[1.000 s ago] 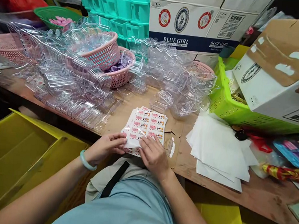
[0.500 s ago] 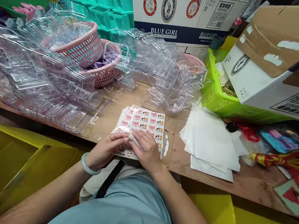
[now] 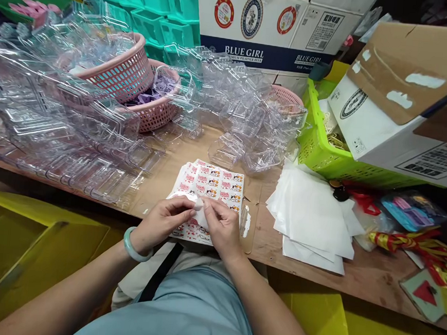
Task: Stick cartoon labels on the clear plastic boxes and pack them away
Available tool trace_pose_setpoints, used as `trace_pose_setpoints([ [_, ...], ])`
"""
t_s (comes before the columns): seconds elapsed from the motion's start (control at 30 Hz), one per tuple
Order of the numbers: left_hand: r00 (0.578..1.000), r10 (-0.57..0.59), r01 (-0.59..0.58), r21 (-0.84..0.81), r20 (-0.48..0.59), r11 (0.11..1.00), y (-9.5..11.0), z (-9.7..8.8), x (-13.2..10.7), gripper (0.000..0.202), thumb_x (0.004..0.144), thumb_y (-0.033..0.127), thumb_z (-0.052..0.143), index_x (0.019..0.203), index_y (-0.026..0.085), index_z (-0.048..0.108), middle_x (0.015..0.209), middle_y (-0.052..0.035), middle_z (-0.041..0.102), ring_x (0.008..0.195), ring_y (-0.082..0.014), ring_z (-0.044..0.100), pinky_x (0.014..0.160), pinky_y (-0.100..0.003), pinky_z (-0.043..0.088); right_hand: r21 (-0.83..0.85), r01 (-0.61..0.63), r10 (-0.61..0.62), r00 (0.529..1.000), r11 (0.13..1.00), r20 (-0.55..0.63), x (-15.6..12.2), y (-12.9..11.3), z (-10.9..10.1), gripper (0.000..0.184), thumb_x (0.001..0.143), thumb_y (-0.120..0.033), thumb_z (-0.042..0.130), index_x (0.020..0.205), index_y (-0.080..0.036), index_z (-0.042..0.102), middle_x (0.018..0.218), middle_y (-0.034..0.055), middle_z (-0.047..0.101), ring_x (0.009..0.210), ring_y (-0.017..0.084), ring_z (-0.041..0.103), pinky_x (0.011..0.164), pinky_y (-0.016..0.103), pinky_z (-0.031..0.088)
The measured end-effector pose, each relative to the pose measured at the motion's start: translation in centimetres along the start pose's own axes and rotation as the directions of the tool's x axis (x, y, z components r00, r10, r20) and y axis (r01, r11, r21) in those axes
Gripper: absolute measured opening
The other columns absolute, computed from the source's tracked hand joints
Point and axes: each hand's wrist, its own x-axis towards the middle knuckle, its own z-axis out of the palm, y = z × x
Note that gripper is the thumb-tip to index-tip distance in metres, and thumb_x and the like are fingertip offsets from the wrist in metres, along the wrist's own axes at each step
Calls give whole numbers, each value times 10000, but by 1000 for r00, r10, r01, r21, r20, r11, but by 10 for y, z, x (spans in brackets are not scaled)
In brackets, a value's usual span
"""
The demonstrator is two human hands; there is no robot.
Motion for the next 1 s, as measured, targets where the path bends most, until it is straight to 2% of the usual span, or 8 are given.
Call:
trace_pose_setpoints([
  [0.2,973,-183,172,-89,-139,981,-12,-23,-14,305,734,396,694,901,149,631,743,-20,597,653,-137,567,620,-269,489,559,-56,279,904,827,-323,30,-2,-16,257,806,-396,671,893,-169,752,958,81,758,943,225,708,961,425,522],
  [0.33,842,182,-37,282,-509,959,-3,-26,-29,440,740,383,705,1133,204,618,1142,-111,580,1008,-237,580,801,-359,509,173,156,-50,865,972,-499,36,-11,-34,258,883,-325,585,1052,-185,719,1108,84,720,1071,239,667,1023,488,477],
  [0.43,917,168,-113,168,-363,979,18,-3,-23,357,791,406,670,1097,222,670,1266,-113,554,1152,-263,529,889,-355,478,-434,423,-539,821,795,-188,29,-16,-33,331,876,-197,577,1194,-241,662,1239,54,658,1209,251,581,1100,517,391],
  [0.57,994,-107,95,-463,1,881,35,33,9,361,812,463,645,1041,188,697,1058,-91,670,947,-204,620,797,-293,493,-645,604,-654,728,467,208,18,-15,-24,540,848,-105,577,1360,-266,517,1348,59,579,1326,264,463,1134,536,327],
  [0.67,979,-202,165,-598,5,784,32,44,28,294,739,415,739,909,177,706,921,-44,683,756,-126,607,712,-236,472,-583,455,-531,846,673,49,11,-13,-26,650,833,-214,646,1435,-252,404,1457,93,463,1384,281,375,1139,532,311],
  [0.8,983,-157,185,-488,98,853,31,50,39,251,771,407,707,861,173,697,860,-33,673,759,-125,600,731,-238,462,-53,28,-40,967,998,-253,11,-15,-47,466,820,-427,662,1217,-192,594,1204,120,647,1109,253,612,946,413,507],
  [0.9,989,-26,67,-279,148,958,38,60,51,264,814,406,648,907,163,694,921,-65,671,883,-178,610,808,-284,467,146,-60,90,974,988,-209,19,-19,-71,268,814,-435,662,853,-171,689,859,57,704,840,191,645,840,350,521],
  [1.0,973,228,-229,43,23,972,47,74,79,309,828,365,625,1077,185,651,1079,-90,628,986,-215,583,831,-336,475,102,90,-36,897,991,-441,30,-21,-99,198,813,-385,670,844,-190,685,911,40,699,884,179,626,906,357,482],
])
